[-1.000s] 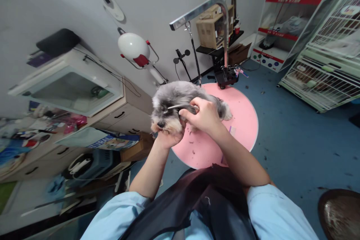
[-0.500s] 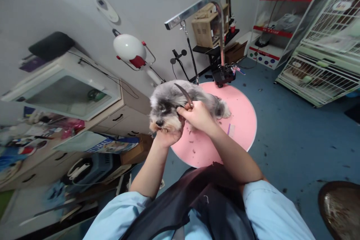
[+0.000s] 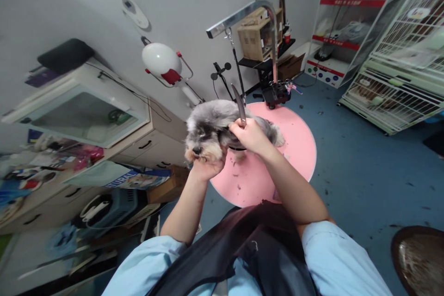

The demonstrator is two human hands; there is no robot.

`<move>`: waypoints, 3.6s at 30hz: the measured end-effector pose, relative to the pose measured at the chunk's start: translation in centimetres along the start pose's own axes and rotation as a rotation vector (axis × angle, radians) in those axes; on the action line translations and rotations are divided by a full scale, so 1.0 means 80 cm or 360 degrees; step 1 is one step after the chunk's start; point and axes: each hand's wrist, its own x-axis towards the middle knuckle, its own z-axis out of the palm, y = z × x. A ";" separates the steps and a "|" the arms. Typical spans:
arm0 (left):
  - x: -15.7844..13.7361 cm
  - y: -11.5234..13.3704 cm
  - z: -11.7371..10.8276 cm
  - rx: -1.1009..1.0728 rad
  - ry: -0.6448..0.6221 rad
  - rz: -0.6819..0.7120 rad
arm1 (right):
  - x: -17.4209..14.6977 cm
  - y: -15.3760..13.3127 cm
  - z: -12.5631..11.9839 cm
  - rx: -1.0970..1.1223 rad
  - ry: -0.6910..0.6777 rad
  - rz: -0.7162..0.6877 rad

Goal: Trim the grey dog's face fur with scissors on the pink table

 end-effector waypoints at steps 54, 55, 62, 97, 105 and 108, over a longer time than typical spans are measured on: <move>-0.018 -0.007 0.061 0.0046 0.0139 -0.0006 | 0.009 0.007 0.002 -0.0272 0.0143 -0.0133; -0.018 -0.007 0.062 0.0110 0.0128 -0.0021 | 0.013 0.005 0.001 -0.0265 0.0146 -0.0127; -0.012 -0.004 0.060 0.0006 0.0114 0.0053 | 0.039 -0.009 -0.010 -0.0175 0.0145 -0.0170; 0.004 0.017 0.035 -0.0082 -0.0021 -0.0066 | -0.017 0.088 0.043 -0.1554 -0.0067 0.0147; -0.016 0.008 0.072 -0.0152 0.0344 0.0058 | -0.005 0.067 0.041 -0.1538 -0.0090 0.0225; -0.021 0.007 0.081 -0.0162 0.0417 0.0104 | -0.005 0.070 0.041 -0.1519 -0.0089 0.0193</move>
